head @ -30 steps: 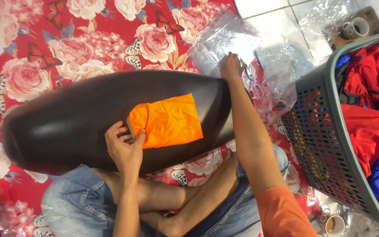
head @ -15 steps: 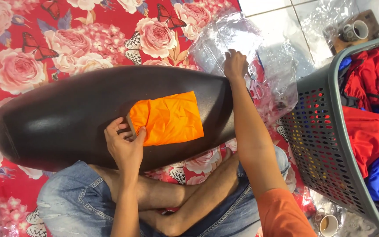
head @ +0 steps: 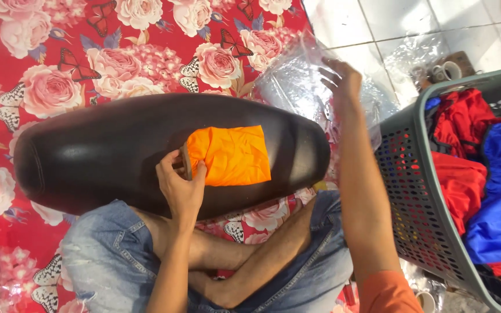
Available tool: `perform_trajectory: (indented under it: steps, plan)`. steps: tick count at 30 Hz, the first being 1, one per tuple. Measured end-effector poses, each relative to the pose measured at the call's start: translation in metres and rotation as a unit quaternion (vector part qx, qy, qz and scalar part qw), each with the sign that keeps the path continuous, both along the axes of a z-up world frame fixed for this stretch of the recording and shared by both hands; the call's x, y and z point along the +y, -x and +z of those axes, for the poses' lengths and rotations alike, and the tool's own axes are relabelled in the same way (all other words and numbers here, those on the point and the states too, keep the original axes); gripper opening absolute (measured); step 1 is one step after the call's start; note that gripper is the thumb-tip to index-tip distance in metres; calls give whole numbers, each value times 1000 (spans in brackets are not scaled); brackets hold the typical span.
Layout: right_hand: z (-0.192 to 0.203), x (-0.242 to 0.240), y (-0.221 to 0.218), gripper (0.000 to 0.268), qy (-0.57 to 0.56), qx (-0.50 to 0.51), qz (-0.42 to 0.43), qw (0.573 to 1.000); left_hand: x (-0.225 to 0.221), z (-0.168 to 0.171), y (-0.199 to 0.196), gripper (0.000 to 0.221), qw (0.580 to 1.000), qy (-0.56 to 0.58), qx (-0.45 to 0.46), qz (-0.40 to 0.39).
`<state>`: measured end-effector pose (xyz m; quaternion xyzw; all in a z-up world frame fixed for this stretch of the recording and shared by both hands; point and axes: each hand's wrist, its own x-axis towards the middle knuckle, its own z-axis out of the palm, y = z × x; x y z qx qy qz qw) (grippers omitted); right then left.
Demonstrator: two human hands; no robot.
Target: Folding an orange cloth and placing it in a plastic bag, followed by fitting a red elasticated seat cover onto a motorcycle seat.
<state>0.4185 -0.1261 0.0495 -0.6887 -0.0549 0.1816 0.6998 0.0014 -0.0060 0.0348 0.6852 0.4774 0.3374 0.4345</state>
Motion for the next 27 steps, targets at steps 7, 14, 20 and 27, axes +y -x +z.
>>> perform_trajectory:
  steps: [7,14,20,27]
  plan:
    - [95,-75,32,20,-155,81,208,962,-6,21,2,70,973,-223,65,3]
    - [113,-131,95,34,-286,161,401,856,-44,65,-64,83,934,-10,-230,-273]
    - [117,-164,129,72,-300,190,336,872,-86,58,-125,25,902,205,-252,-284]
    - [107,-187,142,64,-66,-66,204,975,-96,48,-117,24,889,212,-222,-340]
